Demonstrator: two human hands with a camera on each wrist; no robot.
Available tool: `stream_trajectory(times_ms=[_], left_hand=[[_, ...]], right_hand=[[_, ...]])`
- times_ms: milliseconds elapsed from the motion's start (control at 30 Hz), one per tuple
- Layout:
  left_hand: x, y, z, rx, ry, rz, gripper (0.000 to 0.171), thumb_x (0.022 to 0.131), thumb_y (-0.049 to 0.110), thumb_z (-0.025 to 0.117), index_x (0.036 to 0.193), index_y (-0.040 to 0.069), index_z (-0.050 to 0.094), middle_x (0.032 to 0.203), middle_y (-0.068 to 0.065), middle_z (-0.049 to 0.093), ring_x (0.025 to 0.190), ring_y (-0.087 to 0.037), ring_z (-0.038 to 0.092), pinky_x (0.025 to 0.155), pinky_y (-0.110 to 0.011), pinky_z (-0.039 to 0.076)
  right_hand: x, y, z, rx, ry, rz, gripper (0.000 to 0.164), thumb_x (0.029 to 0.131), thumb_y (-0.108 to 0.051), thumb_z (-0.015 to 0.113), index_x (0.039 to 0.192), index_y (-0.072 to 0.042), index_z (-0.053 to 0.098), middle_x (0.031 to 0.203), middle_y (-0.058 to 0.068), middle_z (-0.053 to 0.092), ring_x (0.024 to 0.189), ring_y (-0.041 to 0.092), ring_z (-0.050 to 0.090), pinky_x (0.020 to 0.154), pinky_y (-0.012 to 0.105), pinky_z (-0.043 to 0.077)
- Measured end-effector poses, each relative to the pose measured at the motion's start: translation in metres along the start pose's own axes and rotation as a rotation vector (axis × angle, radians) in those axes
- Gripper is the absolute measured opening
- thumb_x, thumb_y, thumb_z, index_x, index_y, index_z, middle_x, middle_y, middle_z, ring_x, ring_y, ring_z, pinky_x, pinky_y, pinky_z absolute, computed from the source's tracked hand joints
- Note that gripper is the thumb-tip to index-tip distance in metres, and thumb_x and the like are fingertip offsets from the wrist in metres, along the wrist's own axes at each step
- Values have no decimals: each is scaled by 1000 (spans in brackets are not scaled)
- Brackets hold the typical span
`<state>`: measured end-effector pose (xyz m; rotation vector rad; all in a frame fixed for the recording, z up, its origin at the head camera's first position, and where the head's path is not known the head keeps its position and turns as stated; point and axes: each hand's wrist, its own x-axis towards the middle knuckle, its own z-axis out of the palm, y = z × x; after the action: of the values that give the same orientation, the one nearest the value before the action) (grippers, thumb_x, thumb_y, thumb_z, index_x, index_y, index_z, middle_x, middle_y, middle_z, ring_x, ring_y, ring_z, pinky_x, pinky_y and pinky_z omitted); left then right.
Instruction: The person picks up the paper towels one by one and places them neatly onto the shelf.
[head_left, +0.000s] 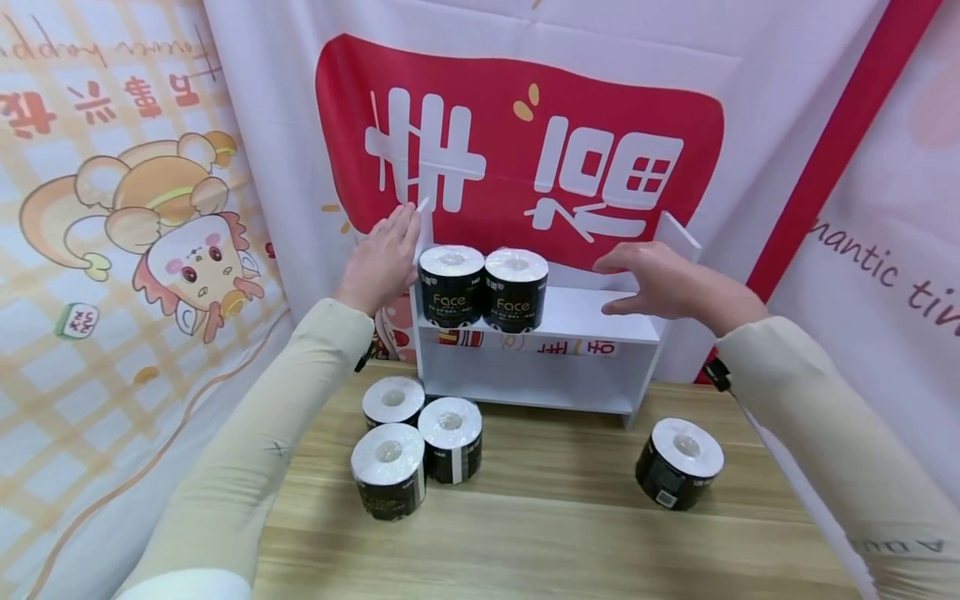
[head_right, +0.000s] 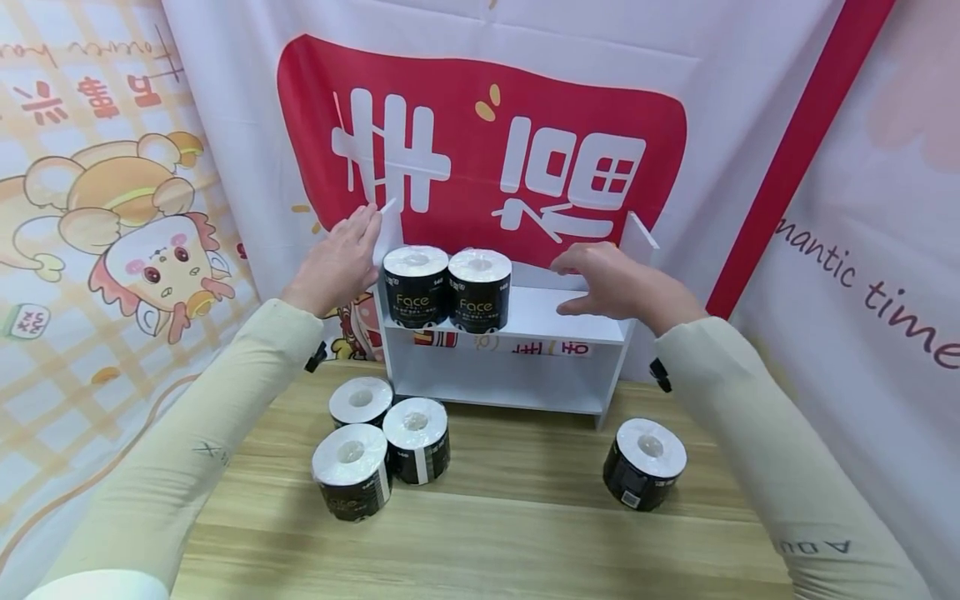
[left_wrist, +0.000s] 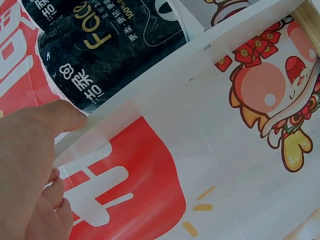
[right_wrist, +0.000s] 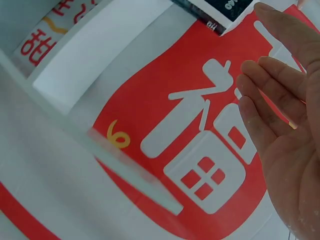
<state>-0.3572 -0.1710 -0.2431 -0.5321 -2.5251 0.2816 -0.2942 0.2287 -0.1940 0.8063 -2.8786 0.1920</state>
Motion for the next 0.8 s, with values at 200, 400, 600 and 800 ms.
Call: stream_trajectory(times_ms=[200, 400, 600, 800], left_hand=[[-1, 1, -1, 3, 0, 3, 94, 92, 20, 81, 164, -4, 26, 172, -24, 27, 162, -39, 28, 128, -47, 35], [0, 2, -1, 4, 9, 1, 93, 91, 20, 82, 163, -3, 27, 173, -23, 28, 162, -38, 28, 128, -46, 35], [-1, 3, -2, 4, -1, -7, 91, 93, 20, 80, 164, -2, 27, 173, -23, 27, 162, -38, 28, 128, -47, 35], [-1, 2, -3, 0, -7, -15, 91, 94, 19, 78, 165, -2, 26, 174, -22, 26, 162, -38, 27, 129, -47, 34]], right_hand=[[-21, 9, -4, -34, 7, -10, 68, 75, -22, 96, 137, -11, 69, 137, 14, 70, 128, 39, 65, 97, 58, 62], [-41, 20, -4, -26, 1, -8, 67, 74, -22, 97, 135, -10, 70, 137, 17, 70, 127, 41, 66, 91, 57, 64], [-62, 31, -1, -13, -39, -1, 69, 75, -24, 96, 137, -9, 69, 137, 19, 69, 123, 44, 67, 88, 54, 66], [-82, 41, 10, -11, -45, -1, 69, 75, -25, 97, 136, -9, 70, 135, 18, 70, 120, 42, 69, 85, 50, 67]])
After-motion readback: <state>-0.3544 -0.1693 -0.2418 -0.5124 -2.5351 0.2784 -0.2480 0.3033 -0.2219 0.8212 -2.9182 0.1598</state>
